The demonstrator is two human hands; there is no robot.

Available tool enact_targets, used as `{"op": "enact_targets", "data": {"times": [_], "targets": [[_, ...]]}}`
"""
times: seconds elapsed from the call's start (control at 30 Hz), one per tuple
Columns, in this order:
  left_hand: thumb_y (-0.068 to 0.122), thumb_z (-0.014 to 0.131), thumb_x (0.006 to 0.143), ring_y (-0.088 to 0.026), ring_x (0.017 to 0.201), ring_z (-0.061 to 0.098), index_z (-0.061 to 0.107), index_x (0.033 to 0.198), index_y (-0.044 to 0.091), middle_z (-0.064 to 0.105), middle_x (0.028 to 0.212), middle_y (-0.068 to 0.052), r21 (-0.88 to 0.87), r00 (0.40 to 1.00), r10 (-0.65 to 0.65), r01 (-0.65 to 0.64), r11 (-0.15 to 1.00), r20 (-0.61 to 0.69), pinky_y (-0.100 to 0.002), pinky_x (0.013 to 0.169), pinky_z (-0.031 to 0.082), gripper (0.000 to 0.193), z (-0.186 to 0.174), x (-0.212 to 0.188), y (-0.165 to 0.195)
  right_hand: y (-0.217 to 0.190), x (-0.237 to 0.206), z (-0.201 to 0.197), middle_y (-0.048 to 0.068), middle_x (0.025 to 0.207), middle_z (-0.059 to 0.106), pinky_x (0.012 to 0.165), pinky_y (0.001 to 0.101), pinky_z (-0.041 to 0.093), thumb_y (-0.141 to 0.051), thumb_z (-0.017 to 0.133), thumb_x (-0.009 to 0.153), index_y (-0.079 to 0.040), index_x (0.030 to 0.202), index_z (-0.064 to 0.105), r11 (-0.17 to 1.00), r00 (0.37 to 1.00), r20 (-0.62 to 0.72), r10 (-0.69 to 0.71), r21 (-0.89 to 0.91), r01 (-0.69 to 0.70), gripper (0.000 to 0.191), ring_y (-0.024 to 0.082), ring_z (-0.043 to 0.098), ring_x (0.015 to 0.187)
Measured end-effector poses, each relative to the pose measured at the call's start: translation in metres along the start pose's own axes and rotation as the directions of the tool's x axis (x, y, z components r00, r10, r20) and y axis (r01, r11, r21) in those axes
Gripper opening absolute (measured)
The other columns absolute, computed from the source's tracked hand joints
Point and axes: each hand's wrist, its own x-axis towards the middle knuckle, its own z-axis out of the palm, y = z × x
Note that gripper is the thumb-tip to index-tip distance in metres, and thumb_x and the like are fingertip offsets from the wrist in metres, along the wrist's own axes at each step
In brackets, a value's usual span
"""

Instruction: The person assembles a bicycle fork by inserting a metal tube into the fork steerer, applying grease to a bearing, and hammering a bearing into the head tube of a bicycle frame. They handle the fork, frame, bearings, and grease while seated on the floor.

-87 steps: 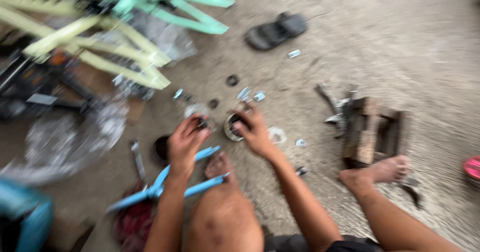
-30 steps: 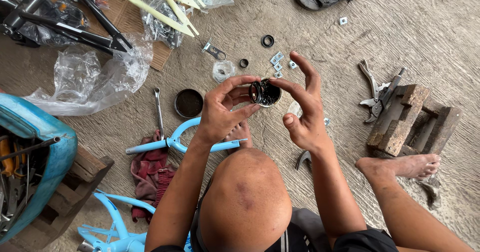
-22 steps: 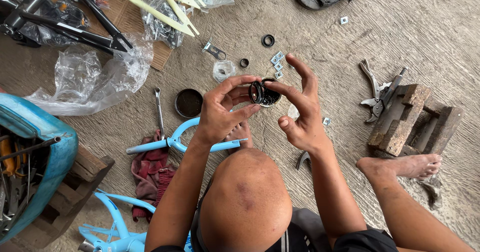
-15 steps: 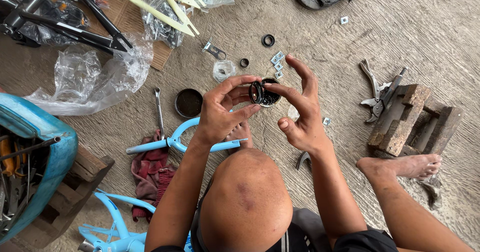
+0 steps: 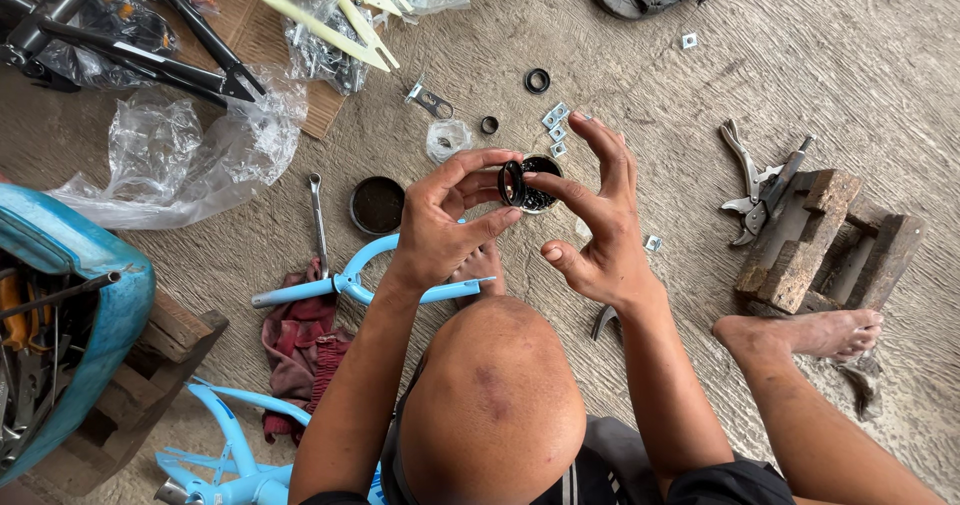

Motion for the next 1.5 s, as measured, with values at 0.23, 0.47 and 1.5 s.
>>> {"op": "enact_targets", "data": {"times": [0.23,0.47,1.5], "targets": [[-0.001,0.079,0.091,-0.024,0.127,0.068,0.056,0.141,-0.001,0.063,0.142,-0.017,0.06,1.0,0.007,-0.007,0.998,0.003,-0.038,0.11,0.06,0.055,0.0,0.002,0.006,-0.005,0.004,-0.002,0.021,0.165,0.036,0.133,0.0679,0.011,-0.077,0.057,0.09,-0.026,0.129,0.074,0.985,0.998,0.007,-0.057,-0.164,0.058,0.066,0.042,0.027,0.159],[-0.002,0.08,0.091,-0.023,0.128,0.067,0.059,0.139,0.001,0.062,0.142,-0.015,0.153,0.997,0.075,-0.074,0.985,-0.004,-0.037,0.111,0.061,0.052,0.002,0.0,0.012,-0.009,0.001,-0.002,0.02,0.162,0.038,0.13,0.0681,0.01,-0.079,0.061,0.088,-0.026,0.129,0.075,0.933,0.993,0.043,-0.109,-0.341,0.117,0.068,0.041,0.027,0.156],[-0.003,0.082,0.09,-0.026,0.131,0.067,0.063,0.134,0.002,0.063,0.141,-0.014,0.368,0.971,0.238,-0.215,0.904,-0.017,-0.036,0.105,0.06,0.048,0.013,-0.006,0.035,-0.022,-0.003,0.001,0.02,0.164,0.039,0.131,0.0673,0.013,-0.08,0.054,0.089,-0.023,0.14,0.07,0.955,0.994,0.035,-0.104,-0.275,0.11,0.079,0.04,0.03,0.156]]}}
